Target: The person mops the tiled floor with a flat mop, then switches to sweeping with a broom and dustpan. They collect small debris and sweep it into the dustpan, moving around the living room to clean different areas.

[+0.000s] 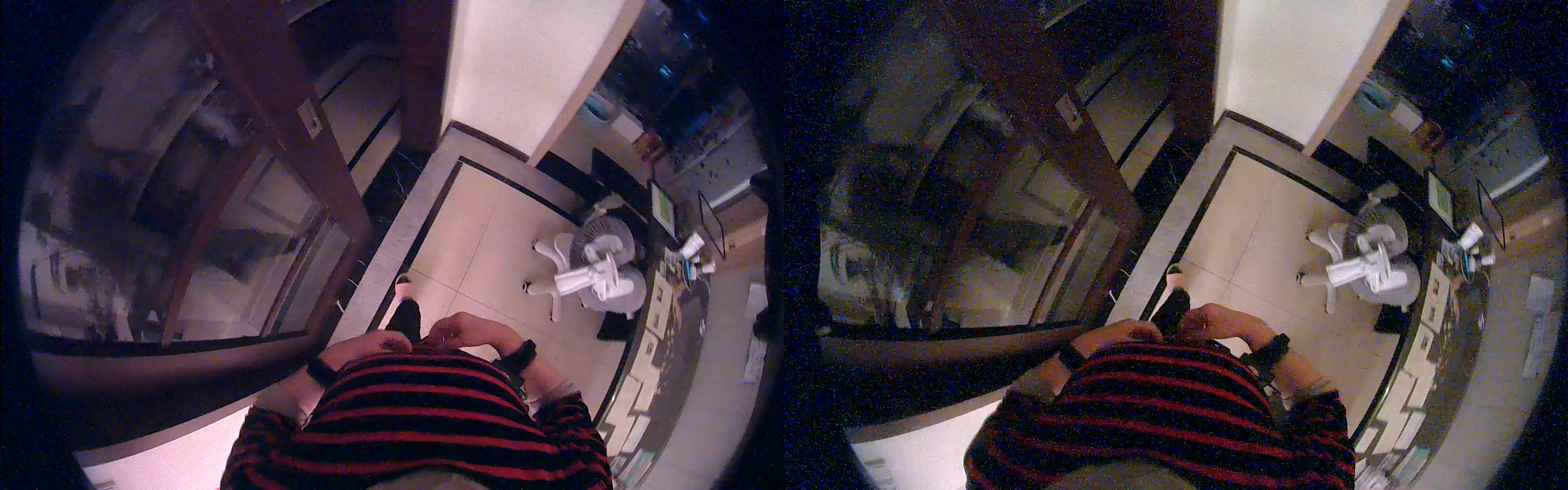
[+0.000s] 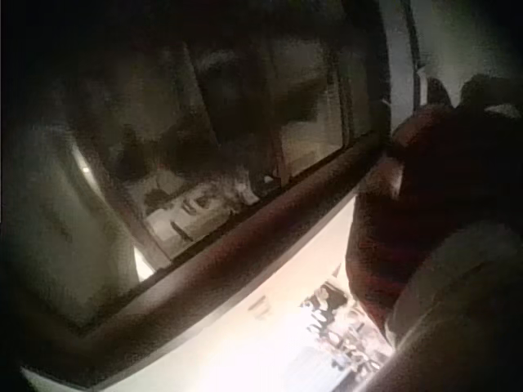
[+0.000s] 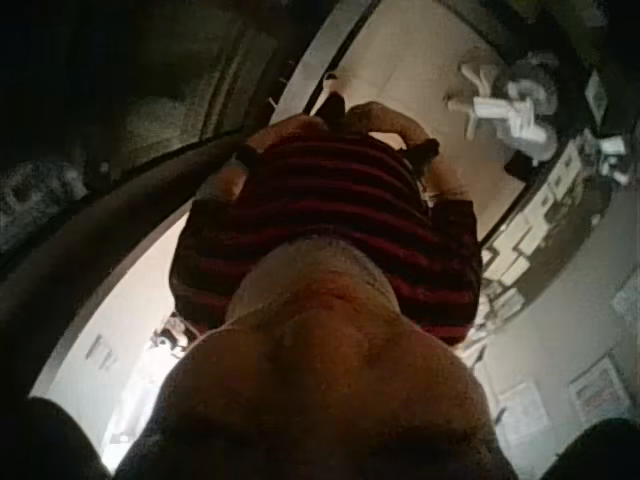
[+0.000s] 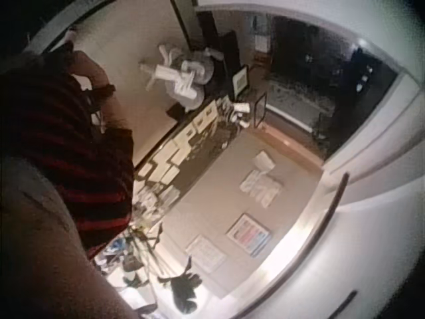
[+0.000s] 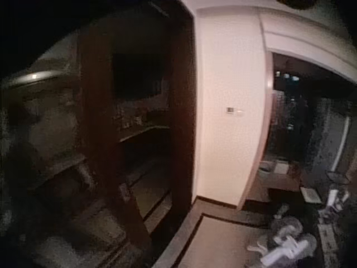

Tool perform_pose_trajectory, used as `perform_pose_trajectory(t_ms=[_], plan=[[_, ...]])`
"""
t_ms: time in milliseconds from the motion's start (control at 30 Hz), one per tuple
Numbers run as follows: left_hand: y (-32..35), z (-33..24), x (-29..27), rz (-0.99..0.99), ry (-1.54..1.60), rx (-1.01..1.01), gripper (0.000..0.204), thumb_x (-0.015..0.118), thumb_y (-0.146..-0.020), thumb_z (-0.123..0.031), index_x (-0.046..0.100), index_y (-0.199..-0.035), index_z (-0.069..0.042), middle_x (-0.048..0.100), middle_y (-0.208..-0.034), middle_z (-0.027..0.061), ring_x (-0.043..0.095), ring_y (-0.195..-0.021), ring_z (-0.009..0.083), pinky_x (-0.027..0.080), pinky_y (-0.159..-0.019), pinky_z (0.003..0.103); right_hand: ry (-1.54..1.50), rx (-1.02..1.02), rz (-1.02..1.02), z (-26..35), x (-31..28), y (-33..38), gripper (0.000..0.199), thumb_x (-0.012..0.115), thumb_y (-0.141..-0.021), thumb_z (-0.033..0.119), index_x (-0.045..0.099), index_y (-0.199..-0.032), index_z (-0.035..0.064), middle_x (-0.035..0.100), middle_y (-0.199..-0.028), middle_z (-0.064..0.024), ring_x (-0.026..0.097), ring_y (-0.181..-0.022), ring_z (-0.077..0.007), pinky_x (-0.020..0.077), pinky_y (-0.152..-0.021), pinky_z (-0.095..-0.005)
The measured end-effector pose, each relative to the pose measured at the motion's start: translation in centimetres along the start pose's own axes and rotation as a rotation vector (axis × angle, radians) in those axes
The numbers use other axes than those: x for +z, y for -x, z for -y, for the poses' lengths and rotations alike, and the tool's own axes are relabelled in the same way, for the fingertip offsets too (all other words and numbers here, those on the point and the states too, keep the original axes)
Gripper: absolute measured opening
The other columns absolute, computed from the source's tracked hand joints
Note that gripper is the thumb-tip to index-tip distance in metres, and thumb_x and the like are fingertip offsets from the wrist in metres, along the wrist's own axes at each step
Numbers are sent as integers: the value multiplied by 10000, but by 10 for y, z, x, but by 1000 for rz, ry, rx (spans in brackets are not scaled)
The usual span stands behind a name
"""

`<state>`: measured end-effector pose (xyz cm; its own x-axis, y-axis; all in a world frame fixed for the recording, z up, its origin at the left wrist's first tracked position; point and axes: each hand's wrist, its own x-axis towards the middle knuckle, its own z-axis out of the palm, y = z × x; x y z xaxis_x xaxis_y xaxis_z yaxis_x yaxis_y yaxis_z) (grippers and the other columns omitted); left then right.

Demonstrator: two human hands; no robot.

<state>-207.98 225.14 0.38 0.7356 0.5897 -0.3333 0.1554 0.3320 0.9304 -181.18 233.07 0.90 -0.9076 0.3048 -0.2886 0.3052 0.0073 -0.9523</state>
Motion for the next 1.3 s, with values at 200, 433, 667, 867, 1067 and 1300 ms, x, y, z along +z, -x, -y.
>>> perform_pose_trajectory(t_ms=[200, 433, 667, 867, 1067, 1300], plan=[[-103, -57, -164, 138, -7, 56, 361, 657, -830, -222, 576, -1111, -11, 621, -1057, 69, 562, -997, 161, 448, -884, 310, -138, 61, 35, 53, -150, -68, 410, 668, -819, 236, 580, -1156, 22, 643, -1071, -76, 586, -965, -168, 461, -861, -325], [-157, -108, -313, 297, -27, 9, 417, 633, -853, -224, 540, -1201, -14, 597, -1151, 74, 533, -1061, 153, 415, -936, 308, -110, 37, 154, 54, -273, -164, 488, 638, -824, 195, 497, -1228, -39, 539, -1250, -134, 501, -1136, -242, 375, -987, -344], [-170, -142, -401, 34, -50, -3, 447, 658, -820, -189, 534, -1216, -23, 598, -1141, 77, 532, -1049, 147, 432, -904, 312, 224, 124, 415, 55, -394, -278, 390, 559, -888, 243, 531, -1169, -26, 580, -1162, -153, 542, -1068, -233, 397, -944, -329], [-205, -123, -496, -520, 123, 69, 297, 663, -832, -180, 617, -1089, -40, 631, -954, 18, 568, -911, 120, 459, -788, 259, 431, -236, 567, 63, -526, -391, 293, 566, -888, 249, 591, -1091, 39, 625, -1011, -124, 586, -956, -236, 451, -848, -327], [-242, -141, -584, -1035, 505, 279, 255, 576, -905, -263, 587, -1039, -48, 584, -882, -2, 526, -779, 95, 428, -670, 247, 296, 17, 492, 89, -660, -514, 177, 646, -830, 135, 594, -975, 50, 607, -876, -25, 582, -788, -118, 489, -732, -280], [-241, -179, -692, -1562, 603, 508, 187, 589, -880, -200, 583, -966, -34, 592, -818, 15, 541, -716, 110, 437, -627, 252, 316, -200, 626, 107, -673, -658, 245, 701, -783, 170, 584, -945, 29, 654, -891, -104, 627, -794, -194, 502, -716, -331]])
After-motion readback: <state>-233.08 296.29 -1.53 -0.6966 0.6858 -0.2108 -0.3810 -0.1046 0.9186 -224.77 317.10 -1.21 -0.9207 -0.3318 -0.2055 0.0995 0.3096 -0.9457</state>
